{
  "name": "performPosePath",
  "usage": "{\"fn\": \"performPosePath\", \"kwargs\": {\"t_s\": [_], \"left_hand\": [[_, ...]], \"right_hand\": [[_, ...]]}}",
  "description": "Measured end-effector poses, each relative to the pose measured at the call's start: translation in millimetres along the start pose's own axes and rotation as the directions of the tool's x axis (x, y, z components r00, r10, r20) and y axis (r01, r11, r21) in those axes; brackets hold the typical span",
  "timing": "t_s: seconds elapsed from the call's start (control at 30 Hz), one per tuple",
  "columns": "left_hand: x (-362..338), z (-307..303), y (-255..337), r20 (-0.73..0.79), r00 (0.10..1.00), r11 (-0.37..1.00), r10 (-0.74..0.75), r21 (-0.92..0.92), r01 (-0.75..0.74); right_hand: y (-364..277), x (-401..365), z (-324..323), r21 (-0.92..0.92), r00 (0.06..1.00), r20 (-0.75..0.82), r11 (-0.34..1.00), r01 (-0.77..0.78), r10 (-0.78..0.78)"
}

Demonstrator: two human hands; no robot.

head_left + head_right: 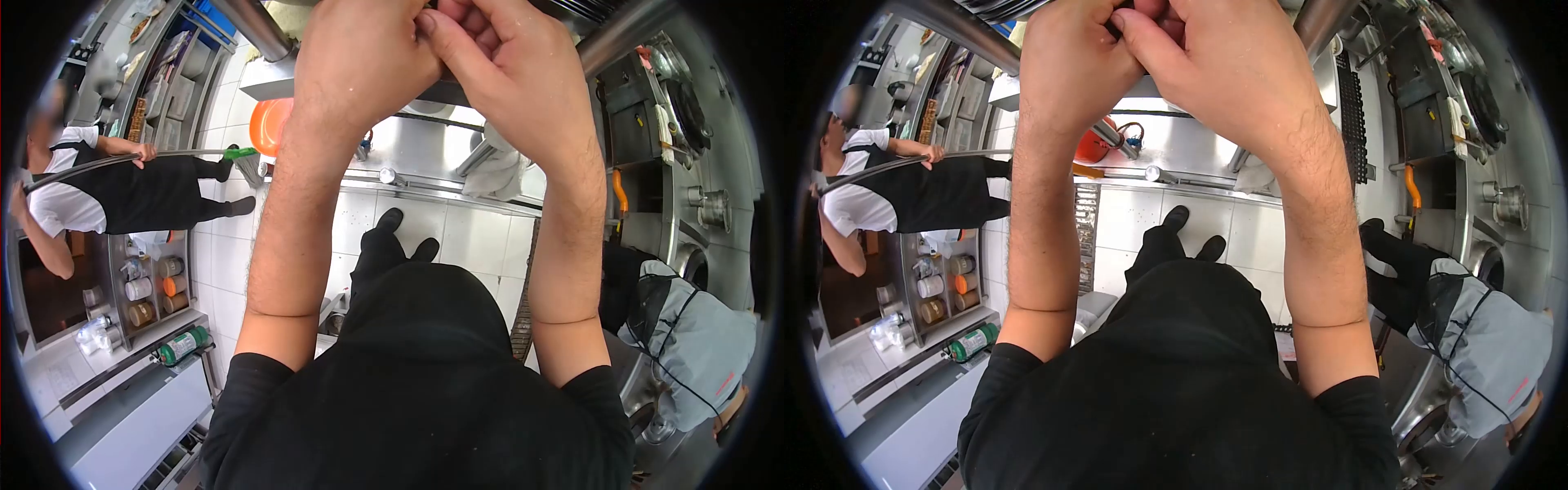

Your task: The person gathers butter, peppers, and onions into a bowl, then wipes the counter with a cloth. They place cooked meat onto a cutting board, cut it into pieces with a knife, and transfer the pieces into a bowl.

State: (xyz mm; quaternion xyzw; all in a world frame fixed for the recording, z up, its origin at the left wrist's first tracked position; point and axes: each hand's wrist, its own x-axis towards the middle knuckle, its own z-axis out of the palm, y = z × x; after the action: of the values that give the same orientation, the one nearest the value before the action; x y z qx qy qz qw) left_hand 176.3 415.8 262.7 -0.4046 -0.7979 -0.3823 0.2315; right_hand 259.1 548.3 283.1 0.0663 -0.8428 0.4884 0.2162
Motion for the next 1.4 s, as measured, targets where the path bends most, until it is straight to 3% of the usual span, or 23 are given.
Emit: {"fn": "performPosePath", "kwargs": {"t_s": [0.2, 0.3, 0.47, 0.7, 0.93, 1.13, 1.27, 1.4], "left_hand": [[0.3, 9.4, -6.2, -0.039, 0.999, 0.999, 0.019, -0.025, -0.02], [4.5, 0.9, 6.3, 0.029, 0.997, 0.992, -0.073, -0.105, 0.076], [3.9, 7.5, 0.3, 0.002, 1.0, 0.999, -0.015, -0.048, 0.015], [4.9, 11.4, -8.4, 0.006, 1.0, 1.0, 0.026, -0.009, -0.026], [2.9, 8.8, -10.0, 0.016, 0.999, 0.999, 0.035, -0.012, -0.035], [3.6, 8.9, -8.9, 0.046, 0.999, 1.0, -0.013, 0.028, 0.011], [5.1, 12.5, -8.3, 0.034, 0.999, 0.999, 0.042, -0.002, -0.042], [2.3, 10.5, -0.5, 0.071, 0.997, 0.999, -0.005, -0.039, 0.008]], "right_hand": [[23.7, 3.0, 3.1, -0.035, 0.988, -0.044, 0.989, 0.144, -0.146], [11.0, 3.0, -2.1, 0.0, 0.998, -0.011, 0.998, 0.062, -0.062], [5.9, 1.2, -2.7, -0.101, 0.993, -0.026, 0.988, 0.114, -0.117], [4.4, 4.0, -6.0, -0.032, 0.998, -0.011, 0.998, 0.058, -0.058], [9.6, 1.9, -3.2, -0.148, 0.992, -0.004, 0.981, 0.126, -0.128], [32.0, 5.6, -0.8, -0.134, 0.985, -0.038, 0.978, 0.162, -0.168], [28.6, 4.6, -5.7, -0.209, 0.986, -0.055, 0.967, 0.145, -0.159], [37.1, 1.2, -3.8, -0.227, 0.967, -0.091, 0.951, 0.211, -0.237]]}}
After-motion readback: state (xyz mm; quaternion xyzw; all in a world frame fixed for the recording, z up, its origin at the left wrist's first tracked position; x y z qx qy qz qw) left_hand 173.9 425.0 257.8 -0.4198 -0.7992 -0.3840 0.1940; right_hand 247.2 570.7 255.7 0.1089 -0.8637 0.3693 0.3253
